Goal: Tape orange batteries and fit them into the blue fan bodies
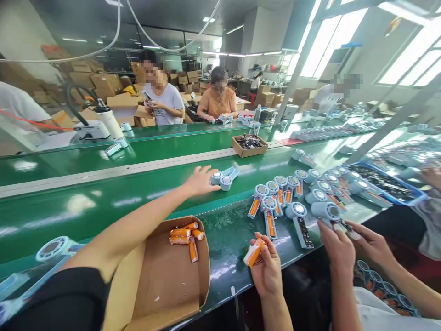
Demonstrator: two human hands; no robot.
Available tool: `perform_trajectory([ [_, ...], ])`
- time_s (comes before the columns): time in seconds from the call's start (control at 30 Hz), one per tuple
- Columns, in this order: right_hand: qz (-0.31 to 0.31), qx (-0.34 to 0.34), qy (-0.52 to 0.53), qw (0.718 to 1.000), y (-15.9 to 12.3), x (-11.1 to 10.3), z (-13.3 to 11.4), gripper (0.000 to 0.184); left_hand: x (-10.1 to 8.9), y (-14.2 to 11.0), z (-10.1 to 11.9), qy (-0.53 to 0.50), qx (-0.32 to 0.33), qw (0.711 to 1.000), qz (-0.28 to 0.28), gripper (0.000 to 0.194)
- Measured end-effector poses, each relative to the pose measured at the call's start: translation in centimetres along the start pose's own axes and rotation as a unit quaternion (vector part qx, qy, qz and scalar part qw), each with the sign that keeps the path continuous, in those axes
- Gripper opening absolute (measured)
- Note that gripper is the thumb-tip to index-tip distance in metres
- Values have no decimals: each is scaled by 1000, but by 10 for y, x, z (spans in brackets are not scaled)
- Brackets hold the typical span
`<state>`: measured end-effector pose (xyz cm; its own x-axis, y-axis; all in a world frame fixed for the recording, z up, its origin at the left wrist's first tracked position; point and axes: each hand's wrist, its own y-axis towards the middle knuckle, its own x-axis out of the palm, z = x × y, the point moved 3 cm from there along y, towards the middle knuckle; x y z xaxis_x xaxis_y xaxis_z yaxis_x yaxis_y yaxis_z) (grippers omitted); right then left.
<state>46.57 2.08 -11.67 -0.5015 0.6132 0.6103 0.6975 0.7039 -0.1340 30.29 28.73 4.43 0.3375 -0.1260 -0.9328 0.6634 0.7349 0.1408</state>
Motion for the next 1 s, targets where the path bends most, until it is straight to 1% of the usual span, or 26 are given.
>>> perform_trajectory([
  [0.03, -3, 4, 3, 1000, 1, 0, 2, 40, 11, 20, 11, -2, -11, 1000, -6, 65],
  [0.07, -7, 7, 7, 1000, 3, 0, 3, 40, 20, 35, 19, -6, -23, 1000, -12, 64],
  [0.1, -12, 12, 12, 1000, 3, -1, 3, 40, 25, 43, 25, -13, -29, 999, -19, 62],
  [0.13, -15, 16, 19, 1000, 3, -1, 3, 40, 29, 45, 29, -20, -26, 999, -23, 58],
  [0.17, -17, 20, 27, 999, 3, -2, 2, 40, 31, 43, 31, -27, -17, 999, -27, 54],
  [0.23, -30, 39, 38, 998, 0, -2, -1, 37, 30, 26, 31, -39, 18, 998, -36, 51],
  [0.33, -46, 54, 52, 996, -4, 3, -3, 36, 23, -16, 20, -56, 75, 992, -85, 44],
  [0.4, -41, 40, 59, 997, -6, 10, -3, 40, 14, -42, 9, -68, 100, 985, -126, 40],
  [0.47, -42, 16, 55, 997, -10, 19, -4, 39, 2, -62, -1, -77, 109, 980, -149, 41],
  [0.53, -59, 0, 40, 997, -18, 27, -7, 28, -11, -73, -14, -88, 107, 980, -142, 45],
  [0.6, -82, -10, 21, 996, -26, 33, -15, 14, -27, -80, -30, -109, 98, 982, -122, 51],
  [0.63, -100, -11, 6, 995, -29, 36, -20, 10, -34, -83, -41, -108, 91, 983, -116, 54],
  [0.7, -135, -20, -33, 990, -31, 44, -31, 10, -45, -90, -66, -73, 77, 988, -108, 58],
  [0.77, -152, -43, -67, 985, -26, 59, -41, 19, -51, -96, -91, -11, 67, 992, -105, 58],
  [0.83, -150, -66, -83, 983, -12, 84, -45, 33, -50, -100, -113, 37, 71, 990, -113, 52],
  [0.87, -153, -73, -92, 981, -3, 100, -44, 39, -47, -101, -121, 54, 75, 988, -124, 49],
  [0.93, -188, -81, -124, 971, 16, 138, -35, 46, -39, -99, -131, 94, 85, 981, -149, 46],
  [1.0, -243, -88, -161, 953, 31, 176, -20, 44, -29, -94, -135, 131, 86, 973, -170, 41],
])
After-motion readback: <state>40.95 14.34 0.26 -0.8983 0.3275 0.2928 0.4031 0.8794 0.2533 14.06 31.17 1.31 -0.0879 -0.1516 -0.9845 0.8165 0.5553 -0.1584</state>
